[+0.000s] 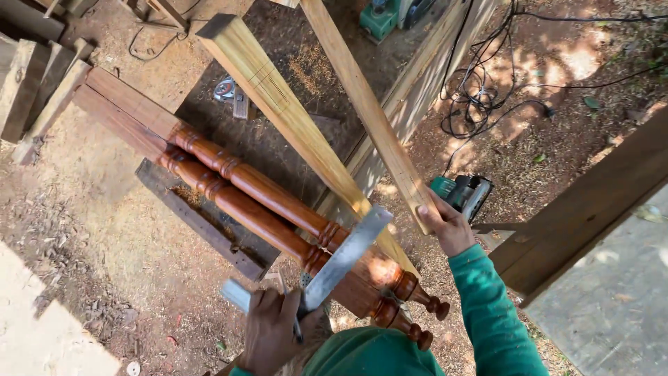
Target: The person measures and marks two wooden balusters using a metal square and a pencil. They repeatedly position the square on the balusters to draw lines, occasionally adjusting the wood and tools on the workbench.
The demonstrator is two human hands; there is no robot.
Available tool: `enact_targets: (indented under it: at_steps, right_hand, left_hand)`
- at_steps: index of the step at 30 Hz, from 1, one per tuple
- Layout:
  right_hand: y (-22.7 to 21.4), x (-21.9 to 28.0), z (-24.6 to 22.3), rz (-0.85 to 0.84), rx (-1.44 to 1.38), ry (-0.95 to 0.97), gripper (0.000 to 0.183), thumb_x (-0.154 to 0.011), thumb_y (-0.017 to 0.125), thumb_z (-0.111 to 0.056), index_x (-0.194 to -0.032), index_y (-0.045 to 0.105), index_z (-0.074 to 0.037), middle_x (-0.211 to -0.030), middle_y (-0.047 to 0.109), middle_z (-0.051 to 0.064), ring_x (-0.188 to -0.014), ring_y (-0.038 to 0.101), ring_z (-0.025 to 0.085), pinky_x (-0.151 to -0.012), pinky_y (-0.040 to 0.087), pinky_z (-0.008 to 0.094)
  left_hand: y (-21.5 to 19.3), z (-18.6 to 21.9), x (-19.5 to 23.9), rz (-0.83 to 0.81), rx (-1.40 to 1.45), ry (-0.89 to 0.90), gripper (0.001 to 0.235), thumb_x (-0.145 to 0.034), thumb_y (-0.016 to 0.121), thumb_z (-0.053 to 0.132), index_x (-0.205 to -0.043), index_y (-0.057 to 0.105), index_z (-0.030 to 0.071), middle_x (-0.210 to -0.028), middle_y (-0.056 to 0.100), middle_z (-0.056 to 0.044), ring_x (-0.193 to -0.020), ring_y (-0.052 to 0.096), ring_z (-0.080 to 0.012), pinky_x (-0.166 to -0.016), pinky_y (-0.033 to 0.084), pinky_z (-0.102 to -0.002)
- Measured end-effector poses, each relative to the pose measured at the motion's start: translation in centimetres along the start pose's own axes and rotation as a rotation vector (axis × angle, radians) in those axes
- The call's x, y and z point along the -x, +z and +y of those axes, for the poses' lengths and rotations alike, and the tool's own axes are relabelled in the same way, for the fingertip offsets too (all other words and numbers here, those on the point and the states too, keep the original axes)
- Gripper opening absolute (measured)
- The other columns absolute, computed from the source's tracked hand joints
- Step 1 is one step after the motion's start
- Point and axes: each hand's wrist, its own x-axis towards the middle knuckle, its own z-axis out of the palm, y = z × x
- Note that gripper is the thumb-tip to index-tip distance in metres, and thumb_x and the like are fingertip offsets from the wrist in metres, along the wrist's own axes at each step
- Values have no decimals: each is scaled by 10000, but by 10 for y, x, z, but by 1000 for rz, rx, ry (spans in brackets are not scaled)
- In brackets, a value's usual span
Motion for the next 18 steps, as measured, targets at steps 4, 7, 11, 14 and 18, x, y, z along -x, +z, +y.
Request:
enact_targets:
  at_steps: [4,7,11,14,18]
  right_hand:
    - [-2,3,-5,-23,-18,36,639,-900,664,-258,-1518,530,-165,-1346,684,147,-1027,673,244,-852,566,346]
    - [6,11,-8,15,-18,-30,579,-899,718,-282,-1456,603,-173,-1411,633,158,-1238,562,291,-1034,449,430]
    - [9,11,-1,55,-51,-95,518,-912,772,-281,-1409,662,-184,-1475,581,171,-1432,450,329,-1214,321,498]
    - [14,18,-12,111,-32,-61,532,-887,793,-299,-1393,671,-190,-1439,610,171,-1417,479,340,-1203,346,495]
    - [14,8,-1,109,-47,-49,541,-877,798,-277,-1397,671,-197,-1418,625,175,-1398,504,328,-1185,368,491]
  left_hand:
    - [11,-25,-56,-132,-185,180,469,-915,701,420,-1172,616,36,-732,640,-84,-760,523,-245,-804,392,-422]
    - [37,-50,-88,-73,-177,278,453,-952,642,431,-1209,620,59,-711,661,-120,-830,584,-287,-837,402,-449]
    - [47,-49,-123,-14,-77,367,494,-938,635,421,-1242,605,33,-726,629,-176,-801,610,-353,-827,441,-483]
    - [49,-41,-134,-201,-113,340,531,-993,601,428,-1342,589,29,-714,628,-141,-814,590,-303,-900,423,-444]
    - [66,-50,-135,-311,-119,291,614,-981,569,488,-1406,538,46,-758,652,-167,-906,602,-327,-977,391,-500]
